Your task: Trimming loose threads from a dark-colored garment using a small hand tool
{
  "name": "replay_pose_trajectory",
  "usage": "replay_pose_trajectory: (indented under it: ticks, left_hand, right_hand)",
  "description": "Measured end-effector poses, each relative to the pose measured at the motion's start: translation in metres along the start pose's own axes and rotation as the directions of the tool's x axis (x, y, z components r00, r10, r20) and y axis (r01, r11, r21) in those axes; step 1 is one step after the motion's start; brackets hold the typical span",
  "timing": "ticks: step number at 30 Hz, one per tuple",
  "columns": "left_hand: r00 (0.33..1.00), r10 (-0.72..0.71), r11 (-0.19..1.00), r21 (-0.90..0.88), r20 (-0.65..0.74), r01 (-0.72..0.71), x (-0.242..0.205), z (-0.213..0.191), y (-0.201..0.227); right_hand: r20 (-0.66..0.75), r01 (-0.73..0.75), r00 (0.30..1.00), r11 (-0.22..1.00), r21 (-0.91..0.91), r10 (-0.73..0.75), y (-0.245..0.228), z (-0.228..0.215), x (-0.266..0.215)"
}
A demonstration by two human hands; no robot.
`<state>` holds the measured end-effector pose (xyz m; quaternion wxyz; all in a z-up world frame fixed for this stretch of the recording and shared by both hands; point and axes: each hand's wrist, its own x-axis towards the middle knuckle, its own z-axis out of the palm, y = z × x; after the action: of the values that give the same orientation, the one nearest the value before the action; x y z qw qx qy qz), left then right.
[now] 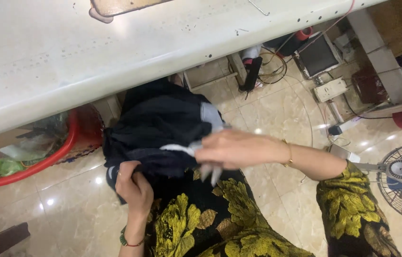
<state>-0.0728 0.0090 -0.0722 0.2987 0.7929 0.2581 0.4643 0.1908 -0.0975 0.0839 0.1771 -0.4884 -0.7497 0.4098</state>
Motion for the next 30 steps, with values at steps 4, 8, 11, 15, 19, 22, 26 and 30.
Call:
replay_pose_trajectory:
  ticks: [4, 8, 11, 15, 19, 22, 26, 30]
  left_hand:
    - [0.94, 0.34, 0.939, -0.035, -0.021, -0.341, 0.061, -0.004, 0.04]
    - [0.903, 0.426, 0.899, -0.14, 0.054, -0.415, 0.093, 0.016, 0.031]
    - [0.837, 0.537, 0.843, -0.069, 0.104, -0.533, 0.11, 0.043, -0.006]
    - [0.866, 0.407, 0.909, -0.033, 0.291, -0.416, 0.115, 0.063, -0.039]
    - [0.892, 0.286, 0.947, 0.039, 0.35, -0.319, 0.106, 0.07, -0.059]
    - [0.923, 0.254, 0.901, 0.275, 0.289, -0.334, 0.099, 0.07, -0.057]
    - [0.982, -0.133, 0.919, 0.387, 0.134, 0.071, 0.063, 0.073, -0.049]
    - [0.955, -0.296, 0.955, -0.02, 0.019, 0.296, 0.04, 0.065, -0.038]
  right_hand:
    - [-0.042, 0.282, 0.959, 0.958, 0.056, -0.28, 0.005, 0.02, -0.021]
    - [-0.054, 0.234, 0.972, 0.908, 0.346, -0.23, 0.029, 0.05, -0.021]
    - [-0.155, 0.097, 0.988, 0.858, 0.504, -0.02, 0.071, 0.081, -0.016]
    - [-0.486, 0.091, 0.863, 0.901, 0.423, 0.141, 0.101, 0.099, 0.005]
    - [-0.557, 0.113, 0.812, 0.89, 0.443, 0.173, 0.124, 0.115, 0.011]
    - [-0.565, 0.152, 0.788, 0.812, 0.563, 0.245, 0.142, 0.123, 0.013]
    - [-0.57, 0.126, 0.772, 0.812, 0.569, 0.28, 0.127, 0.117, 0.013]
    - [-0.472, 0.069, 0.846, 0.828, 0.557, 0.247, 0.098, 0.121, 0.011]
